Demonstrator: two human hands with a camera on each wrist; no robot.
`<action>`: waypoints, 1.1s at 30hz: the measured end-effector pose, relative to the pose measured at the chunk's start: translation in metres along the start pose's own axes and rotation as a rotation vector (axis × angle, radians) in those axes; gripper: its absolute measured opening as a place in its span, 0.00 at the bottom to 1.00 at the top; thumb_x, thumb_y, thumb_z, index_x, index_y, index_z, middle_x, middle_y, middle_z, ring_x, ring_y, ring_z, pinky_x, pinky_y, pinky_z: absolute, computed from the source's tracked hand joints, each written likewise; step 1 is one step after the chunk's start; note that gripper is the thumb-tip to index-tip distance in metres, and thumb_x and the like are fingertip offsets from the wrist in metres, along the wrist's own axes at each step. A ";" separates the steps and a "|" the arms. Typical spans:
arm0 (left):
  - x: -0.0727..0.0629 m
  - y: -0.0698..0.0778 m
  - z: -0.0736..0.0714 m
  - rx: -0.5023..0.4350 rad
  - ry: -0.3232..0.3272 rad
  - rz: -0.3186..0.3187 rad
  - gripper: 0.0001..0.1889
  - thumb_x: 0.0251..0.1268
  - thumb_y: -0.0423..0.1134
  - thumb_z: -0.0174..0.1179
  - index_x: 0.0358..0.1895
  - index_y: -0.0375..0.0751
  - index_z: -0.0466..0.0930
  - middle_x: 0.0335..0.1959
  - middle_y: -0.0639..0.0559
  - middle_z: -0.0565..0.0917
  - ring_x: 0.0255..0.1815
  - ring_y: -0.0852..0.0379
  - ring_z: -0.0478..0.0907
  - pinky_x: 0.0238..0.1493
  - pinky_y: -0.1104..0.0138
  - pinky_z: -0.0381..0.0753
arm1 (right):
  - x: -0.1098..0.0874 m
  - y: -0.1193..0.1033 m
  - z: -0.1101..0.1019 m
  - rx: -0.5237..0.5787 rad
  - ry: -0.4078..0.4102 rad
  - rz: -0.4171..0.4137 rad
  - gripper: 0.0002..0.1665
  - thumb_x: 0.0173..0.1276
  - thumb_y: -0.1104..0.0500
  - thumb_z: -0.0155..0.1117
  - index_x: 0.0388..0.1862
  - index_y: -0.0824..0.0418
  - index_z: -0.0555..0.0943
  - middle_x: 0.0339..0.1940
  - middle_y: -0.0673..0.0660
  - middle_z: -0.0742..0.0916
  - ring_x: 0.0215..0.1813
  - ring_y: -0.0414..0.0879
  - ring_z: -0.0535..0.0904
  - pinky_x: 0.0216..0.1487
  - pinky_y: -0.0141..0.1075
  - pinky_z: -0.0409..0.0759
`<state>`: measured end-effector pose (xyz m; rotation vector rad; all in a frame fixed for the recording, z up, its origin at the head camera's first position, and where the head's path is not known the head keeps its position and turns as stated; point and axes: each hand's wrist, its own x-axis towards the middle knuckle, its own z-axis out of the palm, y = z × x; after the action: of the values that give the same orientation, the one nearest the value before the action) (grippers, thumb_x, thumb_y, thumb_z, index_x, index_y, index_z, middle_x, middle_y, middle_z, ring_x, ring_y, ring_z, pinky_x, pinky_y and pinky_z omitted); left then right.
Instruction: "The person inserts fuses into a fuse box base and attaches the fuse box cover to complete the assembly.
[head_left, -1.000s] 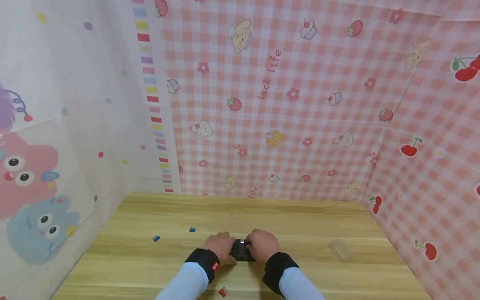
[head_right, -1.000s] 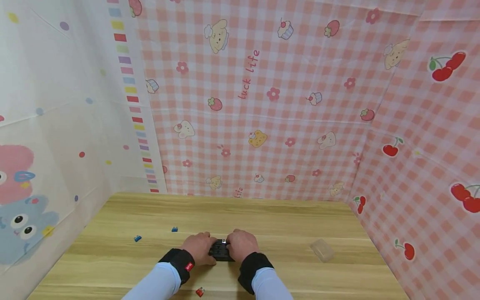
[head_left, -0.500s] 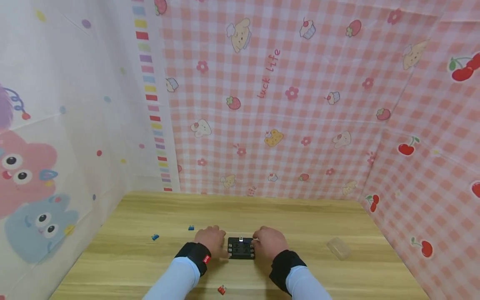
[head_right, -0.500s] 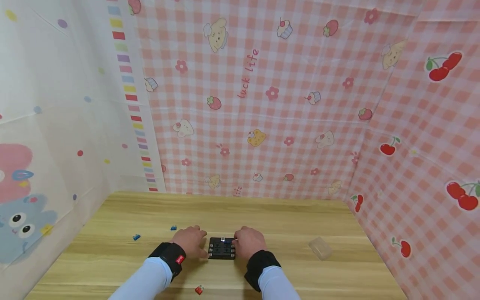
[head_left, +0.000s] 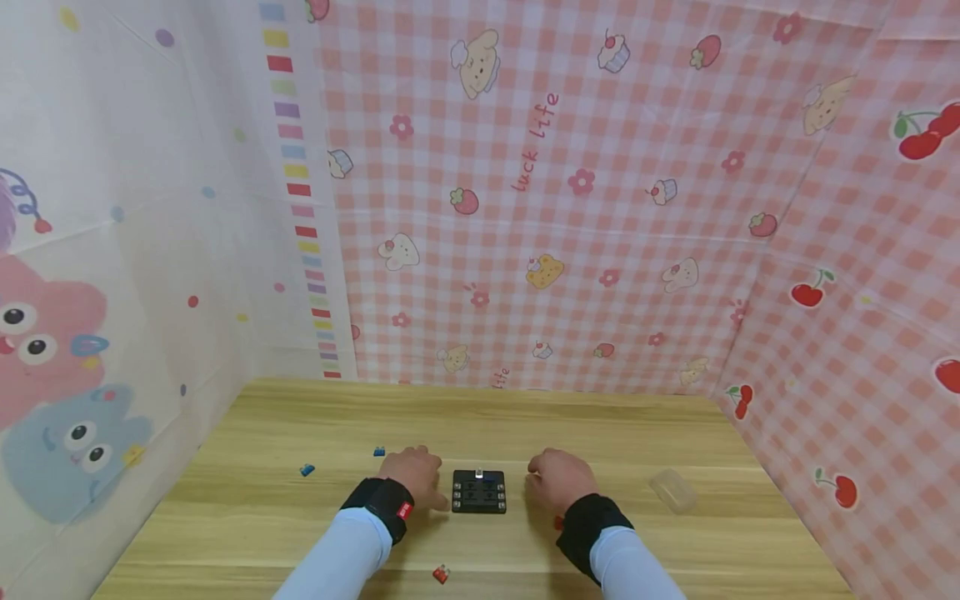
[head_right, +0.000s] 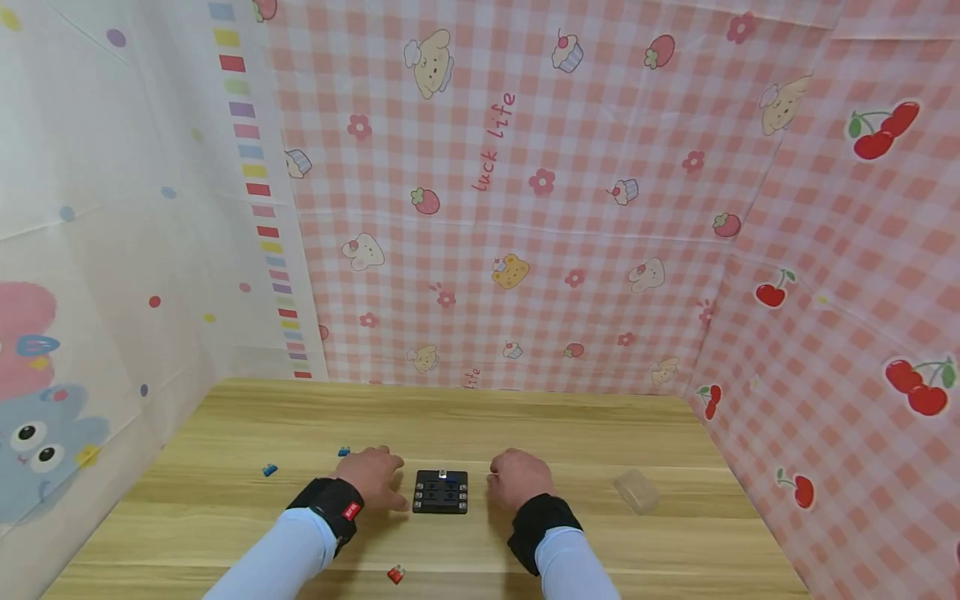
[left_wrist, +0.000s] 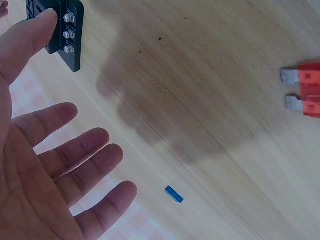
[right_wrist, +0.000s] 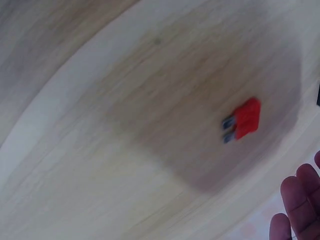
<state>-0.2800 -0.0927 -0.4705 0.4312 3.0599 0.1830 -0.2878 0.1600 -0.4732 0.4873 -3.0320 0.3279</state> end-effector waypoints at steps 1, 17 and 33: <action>0.000 0.000 -0.001 0.000 -0.001 0.001 0.28 0.42 0.59 0.76 0.40 0.42 0.84 0.33 0.49 0.79 0.38 0.49 0.78 0.39 0.53 0.79 | -0.001 0.001 -0.001 0.000 -0.001 0.007 0.08 0.66 0.57 0.68 0.38 0.60 0.88 0.34 0.54 0.86 0.39 0.51 0.83 0.47 0.47 0.80; -0.001 0.002 -0.004 -0.008 -0.008 0.011 0.26 0.41 0.58 0.77 0.37 0.41 0.84 0.33 0.49 0.79 0.38 0.48 0.77 0.41 0.52 0.79 | -0.014 0.019 -0.012 0.018 -0.098 0.055 0.05 0.61 0.59 0.71 0.34 0.58 0.88 0.32 0.52 0.87 0.35 0.47 0.80 0.44 0.46 0.79; -0.004 0.005 0.003 -0.011 0.017 0.021 0.32 0.40 0.59 0.77 0.46 0.40 0.85 0.36 0.47 0.81 0.42 0.46 0.79 0.43 0.51 0.79 | -0.023 0.034 -0.009 0.114 -0.258 0.121 0.13 0.46 0.56 0.83 0.23 0.53 0.83 0.25 0.47 0.82 0.30 0.45 0.74 0.38 0.42 0.75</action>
<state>-0.2748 -0.0887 -0.4730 0.4632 3.0706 0.2048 -0.2768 0.2000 -0.4733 0.3804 -3.3162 0.4814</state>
